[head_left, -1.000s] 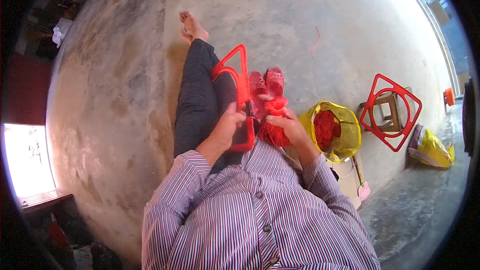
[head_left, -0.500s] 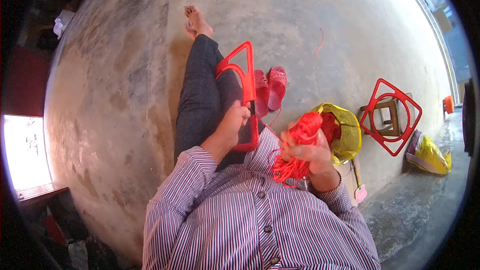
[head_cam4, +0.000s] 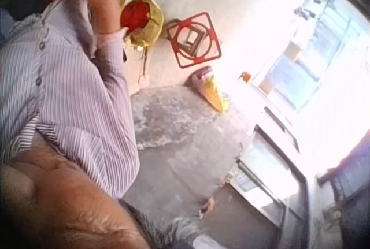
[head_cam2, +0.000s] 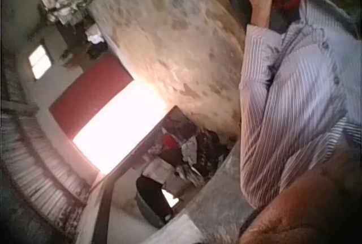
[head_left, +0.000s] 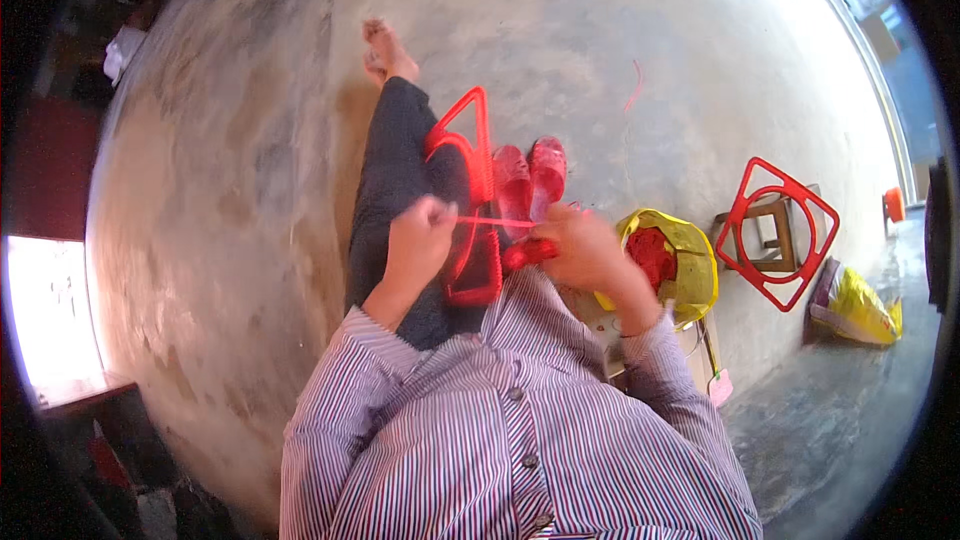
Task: The recorder is winding red plastic cord/twine around a red plastic frame, likely constructing a stool or chair seat.
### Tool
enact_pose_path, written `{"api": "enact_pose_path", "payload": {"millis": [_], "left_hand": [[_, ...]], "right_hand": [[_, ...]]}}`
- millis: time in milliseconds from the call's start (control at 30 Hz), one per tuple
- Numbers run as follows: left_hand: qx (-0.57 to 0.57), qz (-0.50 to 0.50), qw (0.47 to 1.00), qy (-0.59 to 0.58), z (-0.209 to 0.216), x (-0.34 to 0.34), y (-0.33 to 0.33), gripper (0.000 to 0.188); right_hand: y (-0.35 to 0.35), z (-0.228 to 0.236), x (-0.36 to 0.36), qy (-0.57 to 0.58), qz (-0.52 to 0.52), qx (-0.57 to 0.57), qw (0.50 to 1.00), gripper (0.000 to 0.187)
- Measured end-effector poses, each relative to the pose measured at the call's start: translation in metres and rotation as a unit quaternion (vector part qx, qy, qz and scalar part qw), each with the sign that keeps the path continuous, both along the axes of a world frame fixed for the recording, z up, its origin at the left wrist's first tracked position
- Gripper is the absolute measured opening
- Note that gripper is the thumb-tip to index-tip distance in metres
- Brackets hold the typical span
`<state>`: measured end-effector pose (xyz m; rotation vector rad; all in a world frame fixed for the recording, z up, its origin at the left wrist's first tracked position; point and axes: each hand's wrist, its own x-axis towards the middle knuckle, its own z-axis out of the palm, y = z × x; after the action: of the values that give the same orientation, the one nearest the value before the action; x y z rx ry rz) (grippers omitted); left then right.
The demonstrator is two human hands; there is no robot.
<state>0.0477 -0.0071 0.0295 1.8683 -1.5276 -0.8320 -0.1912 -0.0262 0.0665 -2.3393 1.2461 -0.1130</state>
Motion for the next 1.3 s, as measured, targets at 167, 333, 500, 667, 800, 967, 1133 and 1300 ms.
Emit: {"api": "enact_pose_path", "payload": {"millis": [167, 333, 500, 667, 800, 967, 1133, 1300], "left_hand": [[0.126, 0.022, 0.985, 0.115, -0.028, -0.014, 0.033, 0.032], [-0.096, 0.01, 0.995, -0.033, 0.019, -0.008, 0.027, 0.02], [-0.199, -0.004, 0.978, 0.068, 0.071, -0.026, 0.018, 0.016], [0.12, 0.07, 0.879, 0.457, 0.064, -0.021, -0.001, 0.021], [0.072, 0.018, 0.949, 0.307, 0.014, -0.023, -0.003, 0.014], [0.069, 0.146, 0.91, 0.383, -0.011, -0.03, -0.004, 0.018], [0.226, 0.137, 0.826, 0.499, -0.029, -0.028, -0.006, 0.02], [0.215, 0.082, 0.835, 0.5, -0.03, -0.026, -0.001, 0.019]], "right_hand": [[0.004, -0.056, 0.054, -0.19, 0.025, 0.13, 0.973, 0.032], [0.003, -0.029, 0.035, -0.296, -0.019, 0.1, 0.95, 0.044], [0.022, 0.003, 0.042, -0.394, -0.054, -0.012, 0.918, 0.055], [0.018, 0.004, 0.026, -0.632, -0.166, 0.235, 0.72, 0.044], [-0.028, 0.05, -0.057, -0.832, -0.098, 0.275, 0.471, 0.018], [-0.042, 0.065, -0.181, -0.844, -0.085, 0.229, 0.477, 0.017], [0.022, 0.075, -0.21, -0.772, -0.219, 0.157, 0.576, 0.019], [0.069, 0.035, -0.239, -0.662, -0.385, 0.107, 0.634, 0.023]]}}
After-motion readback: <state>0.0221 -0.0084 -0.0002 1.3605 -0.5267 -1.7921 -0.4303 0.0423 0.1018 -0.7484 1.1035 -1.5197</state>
